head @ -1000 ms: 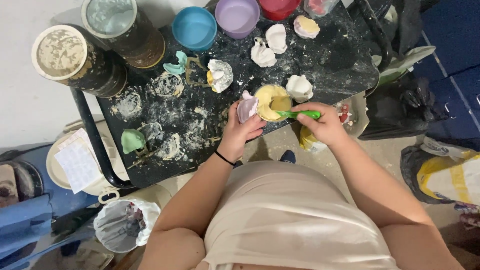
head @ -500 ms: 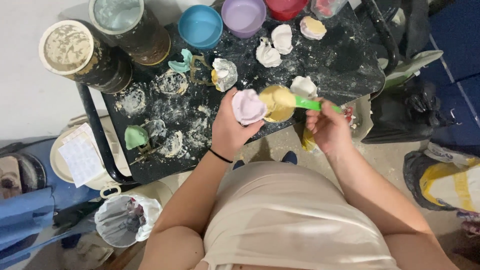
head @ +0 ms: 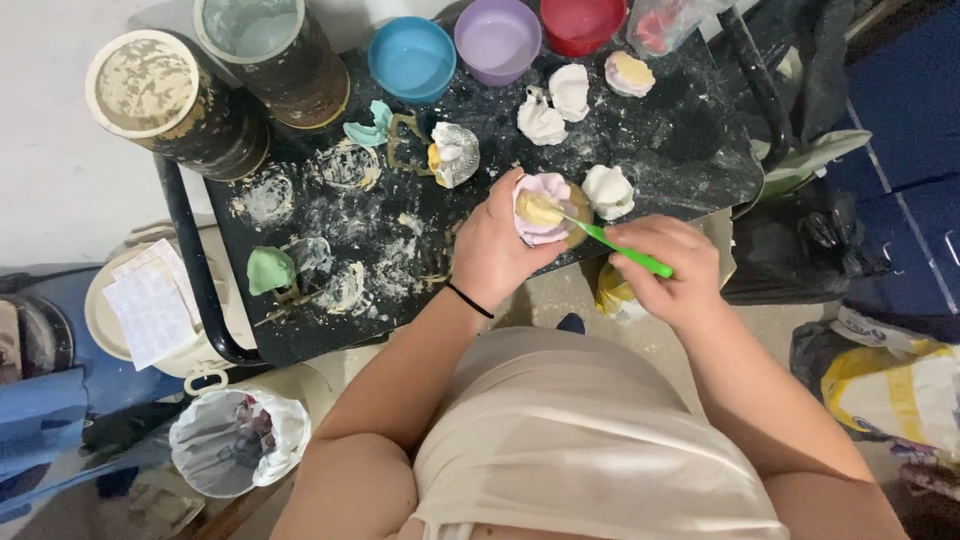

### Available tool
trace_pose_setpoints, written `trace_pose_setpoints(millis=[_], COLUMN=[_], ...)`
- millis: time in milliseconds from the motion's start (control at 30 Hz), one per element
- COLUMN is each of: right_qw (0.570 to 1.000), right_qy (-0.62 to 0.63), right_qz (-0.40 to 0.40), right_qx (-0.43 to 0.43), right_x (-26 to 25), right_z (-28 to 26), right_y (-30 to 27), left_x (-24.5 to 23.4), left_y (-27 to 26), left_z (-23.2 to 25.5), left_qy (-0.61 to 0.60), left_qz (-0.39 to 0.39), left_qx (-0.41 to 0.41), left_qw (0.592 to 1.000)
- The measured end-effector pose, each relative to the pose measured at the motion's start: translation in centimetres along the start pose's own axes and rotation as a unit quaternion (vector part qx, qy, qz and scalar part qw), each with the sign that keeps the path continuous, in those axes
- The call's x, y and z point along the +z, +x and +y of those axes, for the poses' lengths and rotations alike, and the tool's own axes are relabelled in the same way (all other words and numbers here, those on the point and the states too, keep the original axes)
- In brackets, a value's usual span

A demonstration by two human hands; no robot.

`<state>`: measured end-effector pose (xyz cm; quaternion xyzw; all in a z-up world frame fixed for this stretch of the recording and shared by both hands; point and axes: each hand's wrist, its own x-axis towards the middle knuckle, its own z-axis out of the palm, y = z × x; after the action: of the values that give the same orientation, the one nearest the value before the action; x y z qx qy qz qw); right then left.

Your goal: The person opens a drawer and moves to a work table. They use a green spatula to scoop a white powder from a container into a small bowl. They then add water from a purple bowl and mix the contents. Finally, they use the spatula to apply the mixture onto several small clay objects on the table.

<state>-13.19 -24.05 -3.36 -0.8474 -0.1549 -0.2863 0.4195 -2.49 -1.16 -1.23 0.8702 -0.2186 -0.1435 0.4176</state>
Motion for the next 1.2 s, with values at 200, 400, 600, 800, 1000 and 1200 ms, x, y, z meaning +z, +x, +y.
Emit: trace_pose_setpoints(millis=[200, 400, 600, 800, 1000, 1200], right_qw=[0.998, 0.997, 0.995, 0.991, 0.989, 0.982], right_qy=[0.061, 0.054, 0.079, 0.101, 0.051, -0.018], right_qz=[0.007, 0.021, 0.037, 0.060, -0.090, -0.133], right_qx=[0.000, 0.053, 0.049, 0.061, 0.105, 0.130], right_x=[0.0, 0.1, -0.5, -0.3, 1.4, 2.8], right_z=[-0.6, -0.2, 1.1, 2.5, 0.9, 1.5], right_y=[0.7, -0.3, -1.6, -1.8, -0.1, 2.5], left_x=[0.6, 0.3, 0.1, -0.8, -3.7, -3.4], left_y=[0.3, 0.2, 0.0, 0.3, -0.8, -1.5], left_z=[-0.4, -0.4, -0.5, -0.9, -4.1, -4.3], left_qy=[0.051, 0.063, 0.043, 0.009, -0.020, -0.008], left_qz=[0.023, 0.020, 0.015, 0.028, 0.148, 0.143], left_qx=[0.012, 0.004, -0.019, -0.077, -0.061, -0.048], left_qw=[0.998, 0.998, 0.999, 0.997, 0.987, 0.988])
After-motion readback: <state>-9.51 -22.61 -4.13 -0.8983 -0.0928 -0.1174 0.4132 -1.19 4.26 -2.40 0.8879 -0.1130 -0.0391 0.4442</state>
